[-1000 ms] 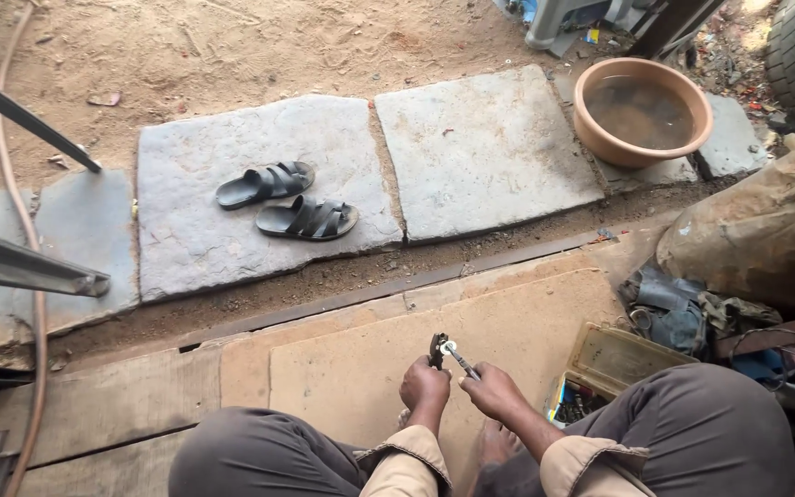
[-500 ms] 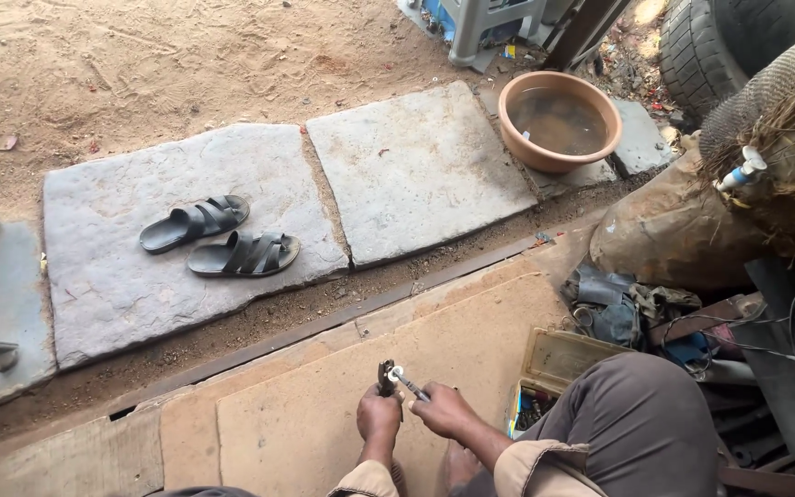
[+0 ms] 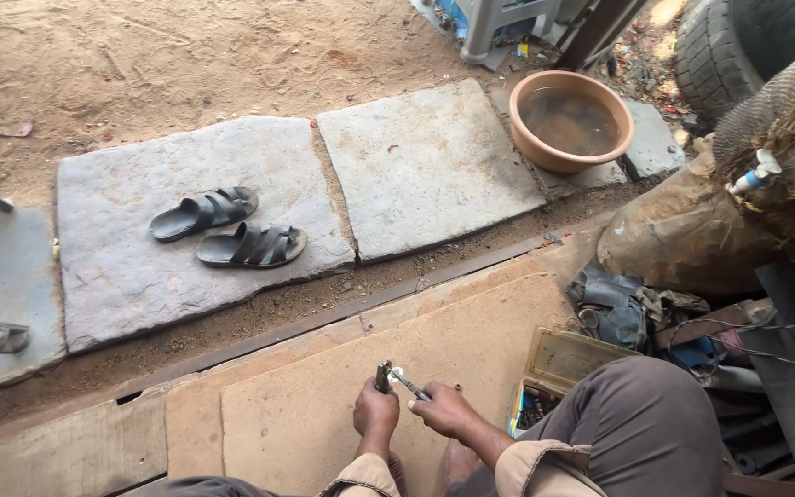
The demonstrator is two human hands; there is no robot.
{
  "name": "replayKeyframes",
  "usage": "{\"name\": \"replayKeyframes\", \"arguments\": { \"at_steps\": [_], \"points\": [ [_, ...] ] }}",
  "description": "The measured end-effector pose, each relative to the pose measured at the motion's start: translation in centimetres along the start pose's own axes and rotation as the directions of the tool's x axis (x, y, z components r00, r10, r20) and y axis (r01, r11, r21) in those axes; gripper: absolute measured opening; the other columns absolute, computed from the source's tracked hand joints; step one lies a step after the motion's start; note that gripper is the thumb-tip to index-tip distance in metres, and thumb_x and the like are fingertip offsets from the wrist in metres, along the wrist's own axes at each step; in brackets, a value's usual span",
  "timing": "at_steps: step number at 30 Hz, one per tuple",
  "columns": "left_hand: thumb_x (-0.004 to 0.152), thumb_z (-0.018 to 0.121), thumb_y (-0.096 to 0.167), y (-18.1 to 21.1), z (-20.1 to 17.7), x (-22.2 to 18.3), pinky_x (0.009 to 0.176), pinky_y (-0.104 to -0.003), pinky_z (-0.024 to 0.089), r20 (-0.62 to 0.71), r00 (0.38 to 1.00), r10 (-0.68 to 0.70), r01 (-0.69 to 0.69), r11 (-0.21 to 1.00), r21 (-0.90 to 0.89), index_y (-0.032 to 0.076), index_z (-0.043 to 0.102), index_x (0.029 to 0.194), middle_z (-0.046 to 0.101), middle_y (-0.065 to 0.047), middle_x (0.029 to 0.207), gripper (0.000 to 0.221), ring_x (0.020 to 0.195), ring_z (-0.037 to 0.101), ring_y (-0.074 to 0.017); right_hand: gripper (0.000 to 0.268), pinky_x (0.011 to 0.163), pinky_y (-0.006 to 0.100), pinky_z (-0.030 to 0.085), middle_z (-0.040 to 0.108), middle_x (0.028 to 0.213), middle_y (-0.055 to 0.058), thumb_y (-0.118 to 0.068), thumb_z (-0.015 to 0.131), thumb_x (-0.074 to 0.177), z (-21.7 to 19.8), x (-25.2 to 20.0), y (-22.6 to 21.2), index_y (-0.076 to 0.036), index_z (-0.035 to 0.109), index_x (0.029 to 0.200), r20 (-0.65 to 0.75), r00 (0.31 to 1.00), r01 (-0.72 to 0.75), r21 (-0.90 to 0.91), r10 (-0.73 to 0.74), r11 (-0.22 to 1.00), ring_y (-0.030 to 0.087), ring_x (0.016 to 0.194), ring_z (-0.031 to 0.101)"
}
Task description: Repairing a small mechanical component using pliers and a socket wrench while seated.
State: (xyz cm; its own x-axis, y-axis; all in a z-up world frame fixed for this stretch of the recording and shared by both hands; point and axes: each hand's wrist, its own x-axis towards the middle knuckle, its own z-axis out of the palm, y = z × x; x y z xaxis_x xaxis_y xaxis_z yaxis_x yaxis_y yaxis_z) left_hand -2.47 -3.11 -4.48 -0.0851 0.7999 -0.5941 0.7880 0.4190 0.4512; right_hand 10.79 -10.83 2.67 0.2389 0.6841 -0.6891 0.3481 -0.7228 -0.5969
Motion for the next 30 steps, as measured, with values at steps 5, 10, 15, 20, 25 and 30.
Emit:
{"name": "replayKeyframes", "arguments": {
  "at_steps": [5,10,15,20,25,30],
  "points": [
    [0.084,0.078,0.036,-1.8,2.2,2.4,0.095,-0.046,0.054,-0.024,0.998,0.051,-0.052,0.997,-0.053,0.027,0.076,0.110,0.076,-0.006,0.112,0.028,0.111,0.070,-0.0302,0.038,0.072,0.037,0.055,0.073,0.081,0.009,-0.039,0.072,0.087,0.3,1.4,1.7,-0.004,0.068,0.100,-0.007,1.000,0.005,0.030,-0.005,1.000,0.019,0.076,0.071],
    [0.078,0.083,0.047,-5.5,5.4,5.9,0.086,-0.049,0.057,0.015,0.995,0.095,-0.093,0.992,-0.079,0.016,0.077,0.105,0.076,-0.014,0.104,0.041,0.101,0.072,-0.0370,0.039,0.067,0.038,0.057,0.074,0.077,0.011,-0.039,0.076,0.083,3.0,5.5,6.7,-0.002,0.069,0.094,-0.034,0.993,0.117,0.051,-0.115,0.992,0.019,0.069,0.071],
    [0.086,0.073,0.044,-6.4,5.2,6.3,0.094,-0.049,0.051,0.032,0.992,0.123,-0.112,0.965,-0.236,0.011,0.070,0.116,0.075,-0.018,0.107,0.044,0.107,0.069,-0.0383,0.039,0.069,0.038,0.056,0.074,0.077,0.012,-0.039,0.071,0.087,0.7,1.9,3.3,-0.001,0.069,0.092,-0.047,0.994,0.103,0.010,-0.103,0.995,0.022,0.071,0.071],
    [0.090,0.071,0.038,-5.9,4.4,6.0,0.094,-0.046,0.052,0.073,0.992,0.099,-0.077,0.961,-0.264,0.005,0.067,0.117,0.075,-0.020,0.107,0.043,0.107,0.071,-0.0371,0.040,0.071,0.038,0.055,0.073,0.077,0.011,-0.041,0.070,0.088,0.5,1.0,2.1,-0.001,0.068,0.094,-0.024,0.998,0.061,-0.042,-0.062,0.997,0.022,0.072,0.071],
    [0.093,0.068,0.035,-6.2,4.8,6.0,0.094,-0.046,0.052,0.059,0.990,0.124,-0.100,0.947,-0.306,0.002,0.067,0.117,0.074,-0.022,0.109,0.041,0.108,0.070,-0.0384,0.040,0.072,0.037,0.054,0.073,0.078,0.010,-0.041,0.069,0.089,0.5,0.9,1.7,-0.002,0.069,0.096,0.011,1.000,0.021,-0.067,-0.020,0.998,0.021,0.075,0.071],
    [0.097,0.064,0.035,-3.9,3.1,2.9,0.095,-0.049,0.051,0.055,0.994,0.095,-0.083,0.978,-0.194,0.008,0.063,0.125,0.071,-0.020,0.116,0.039,0.111,0.067,-0.0389,0.039,0.070,0.036,0.054,0.071,0.078,0.008,-0.042,0.069,0.090,0.8,0.9,1.6,-0.004,0.069,0.099,0.064,0.997,-0.035,-0.064,0.039,0.997,0.018,0.072,0.067]
  ]
}}
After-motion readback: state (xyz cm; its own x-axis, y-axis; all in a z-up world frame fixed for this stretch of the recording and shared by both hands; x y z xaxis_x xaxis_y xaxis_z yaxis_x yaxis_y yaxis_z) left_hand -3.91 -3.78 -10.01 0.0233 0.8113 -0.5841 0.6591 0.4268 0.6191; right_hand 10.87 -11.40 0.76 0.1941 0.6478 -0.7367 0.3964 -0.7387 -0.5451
